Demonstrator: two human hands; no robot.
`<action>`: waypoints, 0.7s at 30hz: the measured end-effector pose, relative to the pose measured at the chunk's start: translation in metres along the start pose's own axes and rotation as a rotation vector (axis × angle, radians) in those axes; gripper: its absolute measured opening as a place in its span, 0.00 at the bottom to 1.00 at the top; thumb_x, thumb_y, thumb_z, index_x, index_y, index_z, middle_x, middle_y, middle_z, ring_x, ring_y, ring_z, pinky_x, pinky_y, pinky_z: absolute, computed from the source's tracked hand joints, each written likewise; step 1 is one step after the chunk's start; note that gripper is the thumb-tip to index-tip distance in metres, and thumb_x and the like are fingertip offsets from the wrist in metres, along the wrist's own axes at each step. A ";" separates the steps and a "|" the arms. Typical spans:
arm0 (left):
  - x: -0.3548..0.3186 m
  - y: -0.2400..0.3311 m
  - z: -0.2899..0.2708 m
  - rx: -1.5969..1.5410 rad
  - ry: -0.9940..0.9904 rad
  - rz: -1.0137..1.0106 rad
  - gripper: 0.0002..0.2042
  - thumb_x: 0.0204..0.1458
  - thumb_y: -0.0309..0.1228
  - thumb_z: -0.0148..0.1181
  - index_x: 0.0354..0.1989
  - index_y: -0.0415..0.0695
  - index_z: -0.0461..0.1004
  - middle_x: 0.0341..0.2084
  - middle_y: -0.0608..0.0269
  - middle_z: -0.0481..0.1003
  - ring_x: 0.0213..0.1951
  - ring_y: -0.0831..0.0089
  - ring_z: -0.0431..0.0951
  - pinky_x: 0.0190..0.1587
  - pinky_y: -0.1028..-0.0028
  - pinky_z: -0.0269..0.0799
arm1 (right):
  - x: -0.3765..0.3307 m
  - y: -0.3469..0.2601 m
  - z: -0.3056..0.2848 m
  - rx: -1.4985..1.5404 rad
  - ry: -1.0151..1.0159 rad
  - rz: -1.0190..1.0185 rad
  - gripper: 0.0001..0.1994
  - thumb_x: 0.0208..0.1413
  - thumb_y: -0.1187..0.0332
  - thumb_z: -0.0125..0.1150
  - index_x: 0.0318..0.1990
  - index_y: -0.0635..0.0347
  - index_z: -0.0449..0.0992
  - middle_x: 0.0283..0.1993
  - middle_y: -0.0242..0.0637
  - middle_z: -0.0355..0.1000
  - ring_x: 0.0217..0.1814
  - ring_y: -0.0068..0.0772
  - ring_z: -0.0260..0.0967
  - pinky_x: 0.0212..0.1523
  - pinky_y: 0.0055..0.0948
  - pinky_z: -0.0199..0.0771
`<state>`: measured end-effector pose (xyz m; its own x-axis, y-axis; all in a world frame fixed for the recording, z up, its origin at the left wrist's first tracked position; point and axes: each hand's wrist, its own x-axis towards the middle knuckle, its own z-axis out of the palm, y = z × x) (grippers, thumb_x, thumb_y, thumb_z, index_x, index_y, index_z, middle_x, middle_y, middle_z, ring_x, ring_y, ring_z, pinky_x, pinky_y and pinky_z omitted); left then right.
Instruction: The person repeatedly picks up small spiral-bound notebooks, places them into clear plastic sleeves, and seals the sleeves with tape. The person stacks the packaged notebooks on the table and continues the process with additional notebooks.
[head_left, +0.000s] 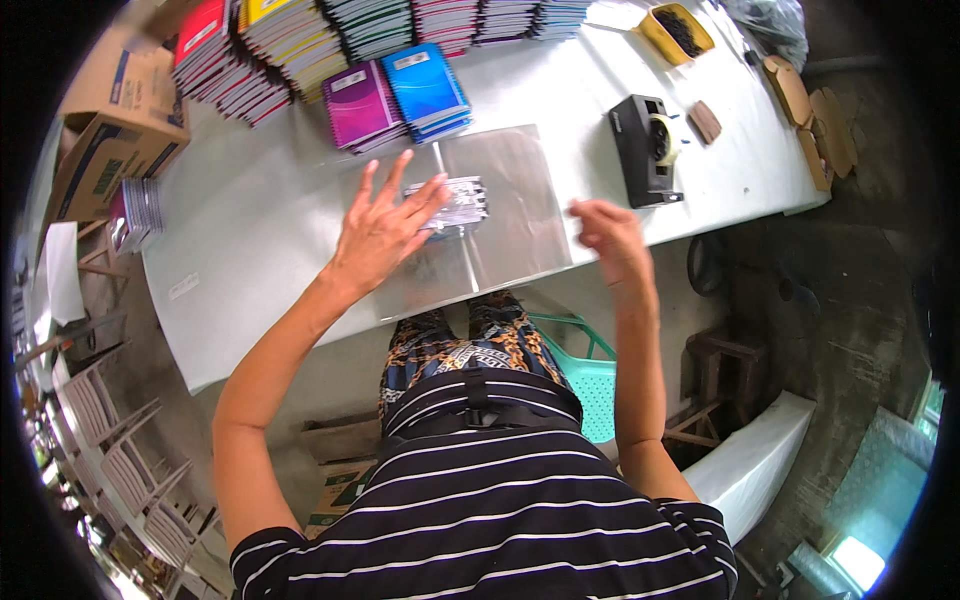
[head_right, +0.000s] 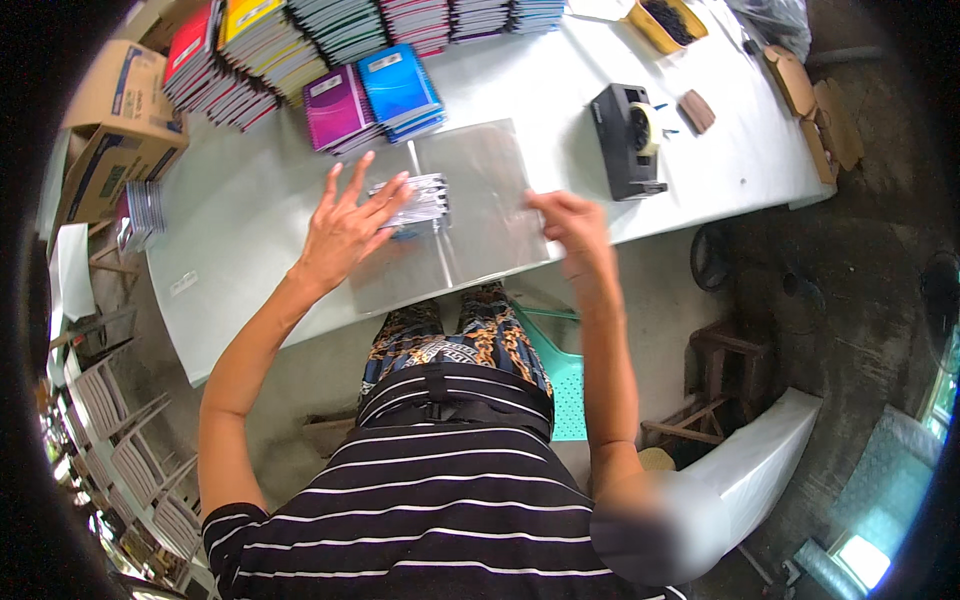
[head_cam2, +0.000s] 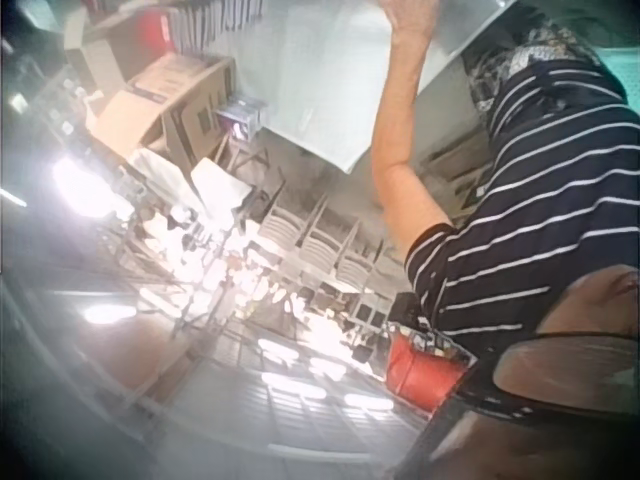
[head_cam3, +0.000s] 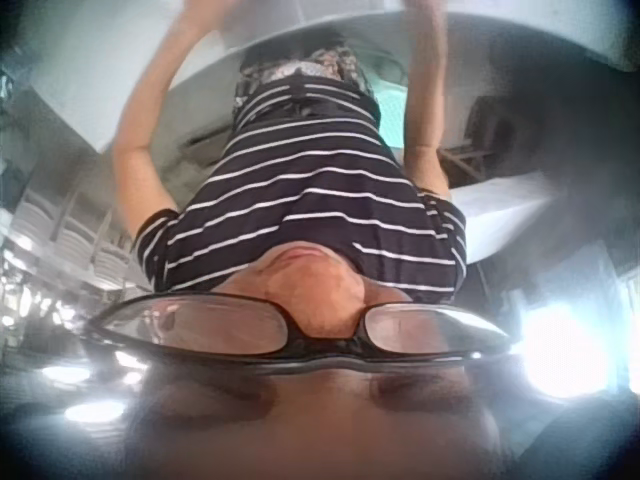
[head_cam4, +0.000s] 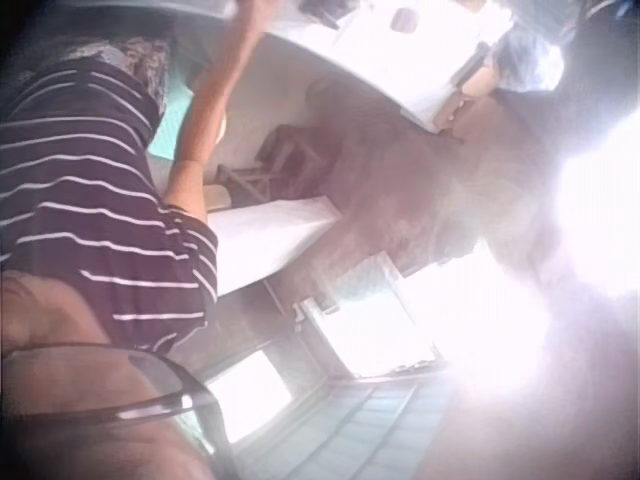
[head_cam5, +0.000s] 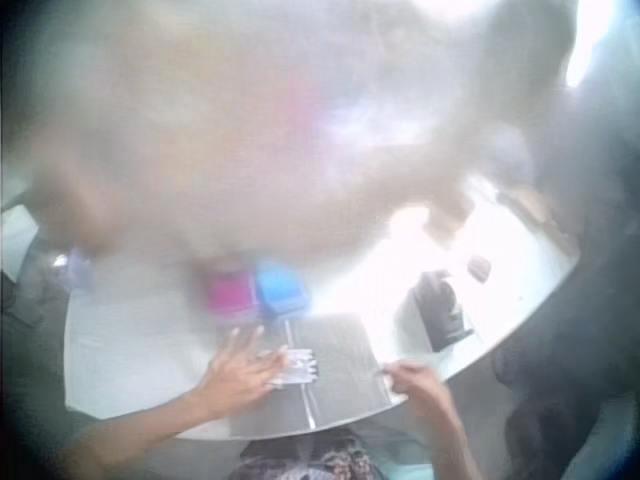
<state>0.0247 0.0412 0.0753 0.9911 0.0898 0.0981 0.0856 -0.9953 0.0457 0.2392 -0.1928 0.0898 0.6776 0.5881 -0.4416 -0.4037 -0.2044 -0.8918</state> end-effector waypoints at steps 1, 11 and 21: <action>0.000 0.000 0.001 -0.006 0.004 0.002 0.34 0.46 0.39 0.66 0.65 0.59 0.63 0.66 0.80 0.60 0.71 0.59 0.49 0.69 0.48 0.42 | -0.015 -0.009 0.041 0.020 -0.084 0.086 0.13 0.52 0.63 0.68 0.32 0.67 0.80 0.22 0.24 0.66 0.21 0.14 0.54 0.23 0.19 0.52; -0.004 0.002 0.006 -0.033 0.034 0.004 0.31 0.47 0.40 0.66 0.63 0.59 0.65 0.65 0.80 0.60 0.70 0.59 0.50 0.69 0.47 0.43 | -0.030 0.067 0.138 0.055 0.038 0.124 0.15 0.53 0.62 0.69 0.30 0.68 0.77 0.18 0.19 0.58 0.17 0.12 0.47 0.18 0.18 0.44; 0.034 -0.013 0.021 -0.558 -0.153 -0.130 0.31 0.55 0.46 0.57 0.66 0.46 0.60 0.69 0.60 0.54 0.69 0.49 0.52 0.66 0.49 0.52 | -0.023 0.105 0.143 -0.363 0.236 -0.244 0.14 0.55 0.61 0.65 0.28 0.66 0.77 0.16 0.35 0.66 0.17 0.24 0.59 0.21 0.28 0.59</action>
<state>0.0594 0.0564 0.0573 0.9830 0.1619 -0.0860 0.1819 -0.8029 0.5676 0.0935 -0.1163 0.0202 0.8634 0.4679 -0.1886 -0.0045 -0.3668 -0.9303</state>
